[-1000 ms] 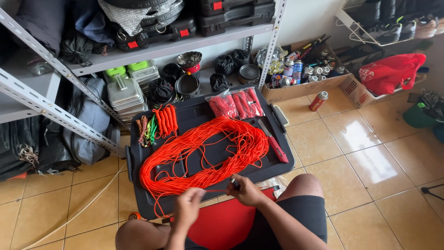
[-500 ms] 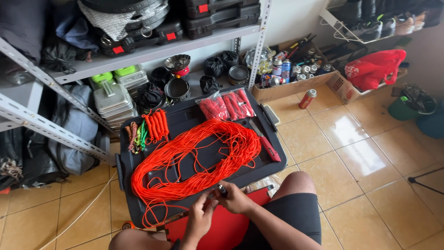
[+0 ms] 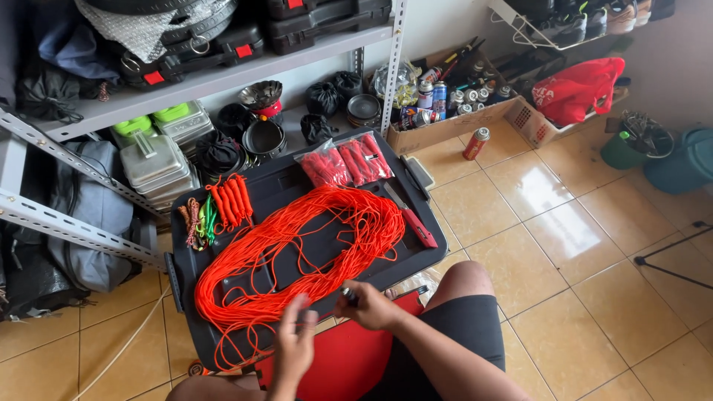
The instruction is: The person sits on a low seat and ties knots in a long red cord. They repeatedly pull the cord, form loops, and tighten the knots by hand. The cord remains on a black tray in front of them.
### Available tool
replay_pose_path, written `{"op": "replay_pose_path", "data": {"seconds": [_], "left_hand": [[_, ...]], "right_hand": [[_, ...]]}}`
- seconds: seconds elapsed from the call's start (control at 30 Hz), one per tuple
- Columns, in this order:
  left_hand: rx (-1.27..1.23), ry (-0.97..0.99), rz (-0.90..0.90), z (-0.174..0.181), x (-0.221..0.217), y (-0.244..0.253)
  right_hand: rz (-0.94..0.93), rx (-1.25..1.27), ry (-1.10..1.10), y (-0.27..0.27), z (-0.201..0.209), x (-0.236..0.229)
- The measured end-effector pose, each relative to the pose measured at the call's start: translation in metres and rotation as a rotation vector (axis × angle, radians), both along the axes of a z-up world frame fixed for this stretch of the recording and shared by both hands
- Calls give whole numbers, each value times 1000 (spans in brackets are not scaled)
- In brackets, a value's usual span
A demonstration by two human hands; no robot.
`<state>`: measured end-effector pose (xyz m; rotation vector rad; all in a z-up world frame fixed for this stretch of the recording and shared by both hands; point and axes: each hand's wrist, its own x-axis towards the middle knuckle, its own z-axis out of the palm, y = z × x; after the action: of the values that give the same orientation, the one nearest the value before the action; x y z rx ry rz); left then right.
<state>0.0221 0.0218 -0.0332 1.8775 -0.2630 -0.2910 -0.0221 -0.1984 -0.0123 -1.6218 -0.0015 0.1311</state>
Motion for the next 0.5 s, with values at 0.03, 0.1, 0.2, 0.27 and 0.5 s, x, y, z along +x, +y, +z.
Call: {"op": "replay_pose_path", "data": {"seconds": [0.03, 0.1, 0.2, 0.27, 0.5], "left_hand": [[1, 4, -5, 7, -7, -9], [-179, 199, -206, 21, -22, -29], [8, 52, -114, 30, -13, -20], [94, 10, -44, 12, 0, 3], [678, -163, 107, -48, 33, 47]], "right_hand": [[-5, 1, 4, 5, 6, -1], [-4, -3, -97, 14, 18, -4], [18, -27, -72, -1, 6, -3], [-4, -29, -50, -19, 5, -1], [-100, 106, -16, -34, -21, 10]]}}
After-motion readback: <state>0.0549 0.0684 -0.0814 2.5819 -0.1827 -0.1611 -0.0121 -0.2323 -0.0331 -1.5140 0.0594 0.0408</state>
